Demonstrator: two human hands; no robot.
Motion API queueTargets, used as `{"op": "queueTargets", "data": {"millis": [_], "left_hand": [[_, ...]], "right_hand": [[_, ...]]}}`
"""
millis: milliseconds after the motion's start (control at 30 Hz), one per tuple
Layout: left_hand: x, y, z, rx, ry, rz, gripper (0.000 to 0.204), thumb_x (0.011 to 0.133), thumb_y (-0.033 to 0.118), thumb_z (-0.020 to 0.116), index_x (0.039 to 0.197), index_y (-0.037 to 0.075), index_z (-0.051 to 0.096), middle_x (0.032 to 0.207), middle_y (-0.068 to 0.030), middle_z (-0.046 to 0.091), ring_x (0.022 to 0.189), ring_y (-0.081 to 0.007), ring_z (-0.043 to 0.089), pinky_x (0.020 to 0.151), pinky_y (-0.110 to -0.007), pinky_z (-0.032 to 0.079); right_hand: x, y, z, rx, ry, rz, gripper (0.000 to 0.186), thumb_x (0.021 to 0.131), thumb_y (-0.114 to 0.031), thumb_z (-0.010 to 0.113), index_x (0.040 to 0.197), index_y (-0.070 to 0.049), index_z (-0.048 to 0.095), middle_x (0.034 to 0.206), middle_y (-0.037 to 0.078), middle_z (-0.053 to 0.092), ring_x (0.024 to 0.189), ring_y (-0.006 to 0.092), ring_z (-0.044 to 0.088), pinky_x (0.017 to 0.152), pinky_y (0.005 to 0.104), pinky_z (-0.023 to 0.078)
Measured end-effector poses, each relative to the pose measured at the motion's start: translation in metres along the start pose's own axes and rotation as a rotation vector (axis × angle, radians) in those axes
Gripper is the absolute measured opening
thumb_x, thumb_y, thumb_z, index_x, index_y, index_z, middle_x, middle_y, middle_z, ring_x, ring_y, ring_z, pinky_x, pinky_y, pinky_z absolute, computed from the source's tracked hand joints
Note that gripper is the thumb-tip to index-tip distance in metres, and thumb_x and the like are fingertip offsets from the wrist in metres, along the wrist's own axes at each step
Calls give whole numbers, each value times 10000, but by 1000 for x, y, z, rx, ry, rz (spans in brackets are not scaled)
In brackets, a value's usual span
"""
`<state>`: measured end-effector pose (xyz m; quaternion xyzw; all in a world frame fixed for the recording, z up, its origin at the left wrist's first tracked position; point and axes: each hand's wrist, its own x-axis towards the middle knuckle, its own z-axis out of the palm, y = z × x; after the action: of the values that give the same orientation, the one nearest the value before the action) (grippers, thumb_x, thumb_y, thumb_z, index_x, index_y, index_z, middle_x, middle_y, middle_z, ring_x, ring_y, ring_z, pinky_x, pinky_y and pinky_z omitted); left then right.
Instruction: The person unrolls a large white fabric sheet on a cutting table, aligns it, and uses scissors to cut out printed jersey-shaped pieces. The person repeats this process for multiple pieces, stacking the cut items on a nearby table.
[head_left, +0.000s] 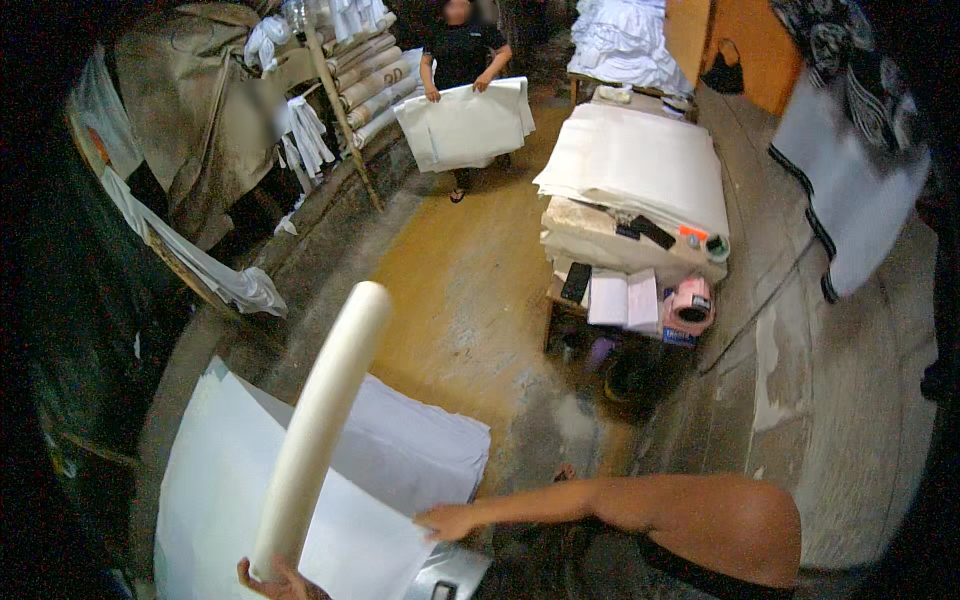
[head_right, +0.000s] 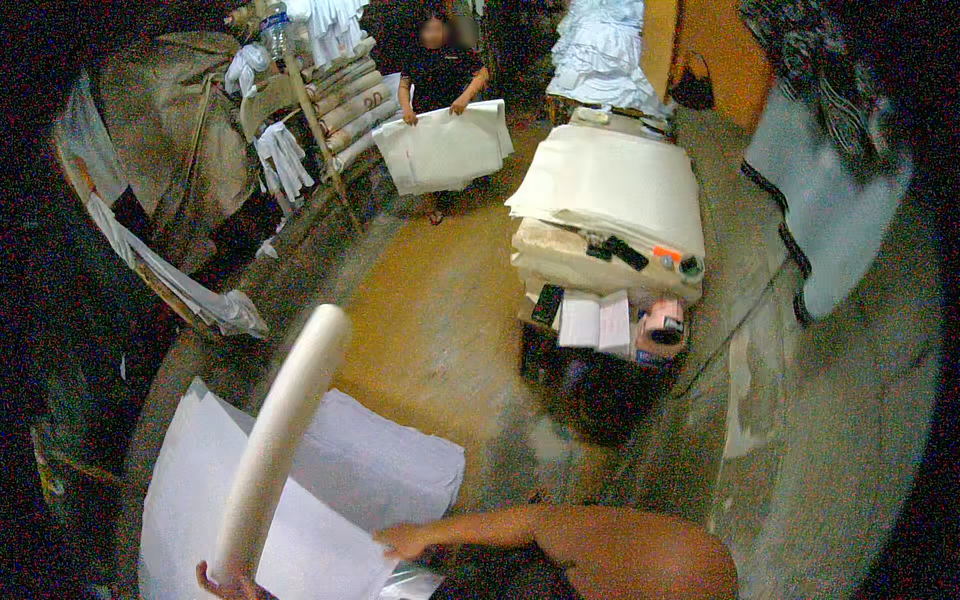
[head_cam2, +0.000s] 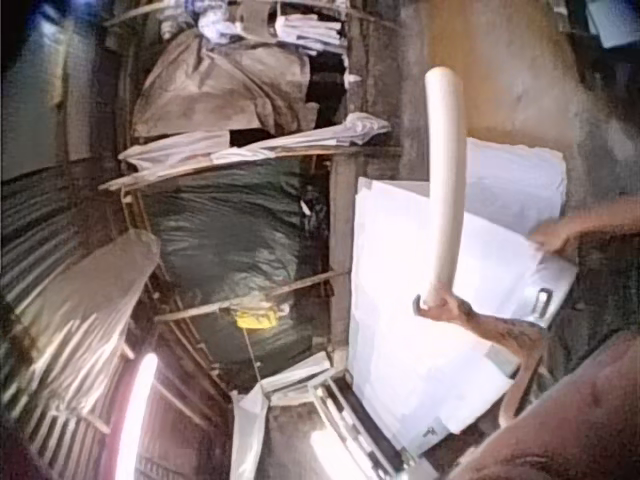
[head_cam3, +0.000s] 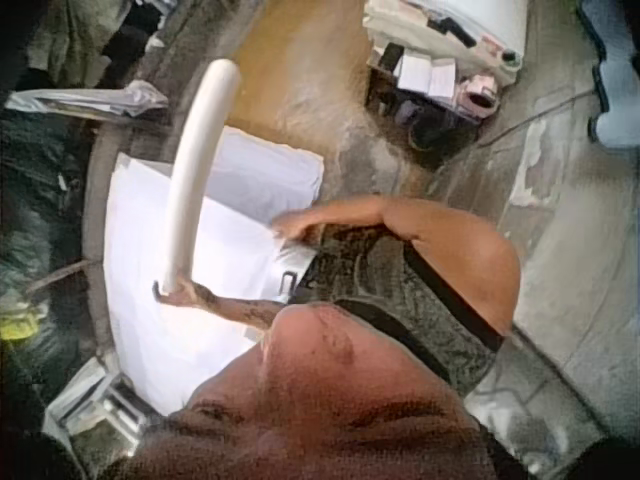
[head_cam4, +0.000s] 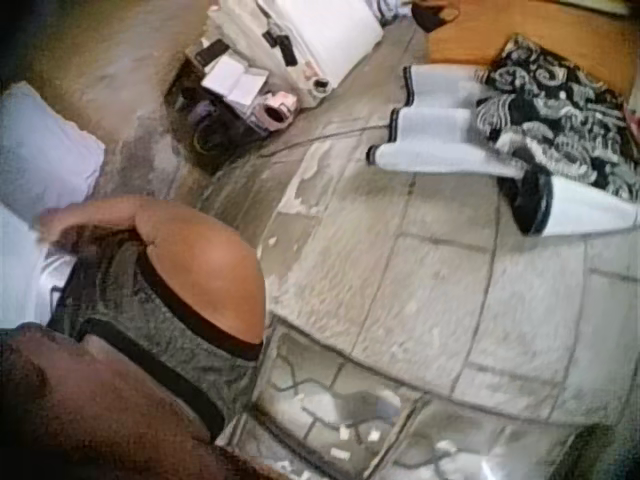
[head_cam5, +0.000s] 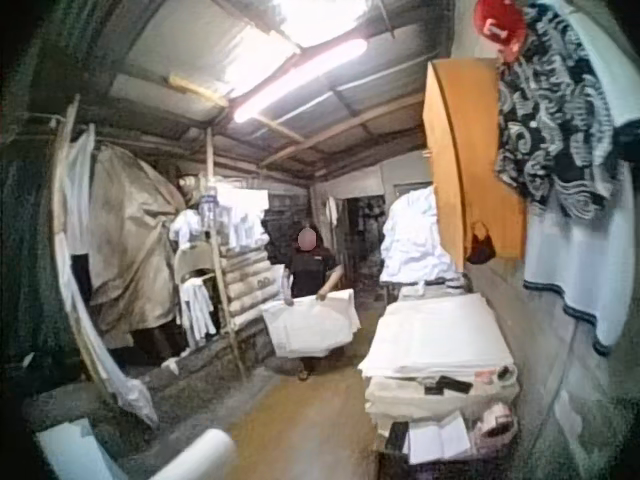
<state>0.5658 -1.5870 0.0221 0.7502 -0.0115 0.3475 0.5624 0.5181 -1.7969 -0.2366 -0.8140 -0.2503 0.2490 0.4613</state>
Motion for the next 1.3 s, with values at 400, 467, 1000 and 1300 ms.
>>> {"op": "queueTargets", "data": {"millis": [400,467,1000,1300], "left_hand": [[-85,-4,399,-606,-502,-545,576,812,208,716,1257,119,363,1127,-155,477,1010,-283,498,865,-403,438],[-89,1,480,-697,-488,-636,578,818,193,705,1268,124,349,1142,-163,479,1016,-302,507,872,-427,443],[-247,69,1054,-709,-1429,-125,599,799,159,705,1302,-18,431,1250,-184,474,1142,-262,460,962,-369,386],[-385,58,1053,-553,-1840,-91,559,745,123,694,1248,-8,488,1104,-169,588,995,-236,558,854,-337,454]], "right_hand": [[-234,151,-384,1076,1145,-134,450,916,-255,583,1306,-68,458,1351,76,473,1229,214,461,1033,383,362],[-261,156,-452,1058,1172,-323,421,919,-218,568,1296,-64,464,1329,67,486,1206,212,474,1011,379,376],[-603,455,-675,746,2400,664,687,783,-66,730,1325,24,319,1200,213,537,1028,332,586,824,459,523],[-682,451,-509,332,2906,925,769,651,67,747,1325,9,381,1245,152,531,1103,302,537,970,386,431]]}}
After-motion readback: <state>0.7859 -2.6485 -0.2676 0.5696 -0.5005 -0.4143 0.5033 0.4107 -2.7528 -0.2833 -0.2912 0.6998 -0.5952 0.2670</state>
